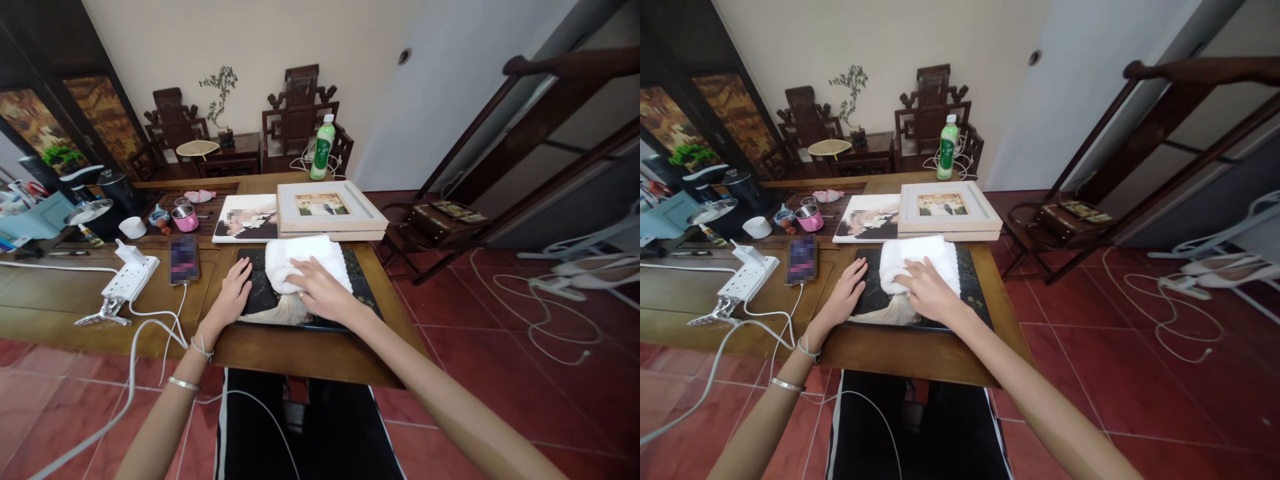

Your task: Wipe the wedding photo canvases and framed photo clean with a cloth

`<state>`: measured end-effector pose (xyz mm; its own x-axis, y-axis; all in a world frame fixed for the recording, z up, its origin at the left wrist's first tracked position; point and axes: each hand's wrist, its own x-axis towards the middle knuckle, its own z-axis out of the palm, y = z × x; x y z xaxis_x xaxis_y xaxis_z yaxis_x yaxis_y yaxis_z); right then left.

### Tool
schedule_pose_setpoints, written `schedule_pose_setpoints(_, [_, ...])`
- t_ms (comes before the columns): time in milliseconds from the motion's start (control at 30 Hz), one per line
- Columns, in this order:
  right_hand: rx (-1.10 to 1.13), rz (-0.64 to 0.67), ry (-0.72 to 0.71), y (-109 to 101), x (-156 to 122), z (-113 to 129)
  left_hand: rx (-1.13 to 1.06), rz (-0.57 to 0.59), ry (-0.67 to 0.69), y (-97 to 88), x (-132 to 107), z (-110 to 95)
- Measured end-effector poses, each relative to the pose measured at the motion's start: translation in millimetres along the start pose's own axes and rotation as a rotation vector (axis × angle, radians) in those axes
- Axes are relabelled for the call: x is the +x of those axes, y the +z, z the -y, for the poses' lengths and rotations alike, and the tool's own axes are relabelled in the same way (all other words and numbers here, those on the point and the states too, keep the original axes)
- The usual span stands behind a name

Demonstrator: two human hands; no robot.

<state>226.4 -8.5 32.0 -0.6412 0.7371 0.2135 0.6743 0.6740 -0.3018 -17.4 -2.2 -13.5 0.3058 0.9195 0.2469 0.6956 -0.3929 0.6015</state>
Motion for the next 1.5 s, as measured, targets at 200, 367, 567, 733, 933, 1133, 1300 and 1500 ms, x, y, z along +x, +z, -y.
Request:
schedule_pose_setpoints(200, [0.054,0.060,-0.120,-0.7,-50.5,49.3,-0.012,-0.014,0.009,0.8,-0.3,0.0])
schedule_pose_setpoints(367, [0.092,0.101,-0.165,-1.2,-70.2,66.6,-0.028,-0.011,-0.025,0.3,-0.3,-0.5])
schedule_pose_setpoints(567, [0.068,0.061,-0.108,-5.5,-41.4,36.8,-0.020,-0.032,0.014,1.7,1.2,3.5])
schedule_pose_setpoints(733, [0.001,0.040,-0.046,-6.2,-8.6,8.3,0.023,-0.039,0.030,2.1,0.8,1.9])
schedule_pose_setpoints(933, [-0.036,0.006,0.000,-2.4,23.3,-4.9,0.139,-0.038,-0.011,3.4,-1.2,1.2])
schedule_pose_setpoints(1133, [-0.039,0.031,-0.038,2.7,2.1,21.4,0.002,-0.047,0.048,5.1,-0.2,6.9])
schedule_pose_setpoints(1300, [0.031,0.083,-0.177,1.5,-38.7,48.2,-0.020,-0.028,0.037,4.3,-1.2,5.6])
schedule_pose_setpoints(1500, [0.033,0.081,-0.140,-0.8,-35.7,44.6,-0.009,-0.022,0.023,3.2,-0.7,4.5])
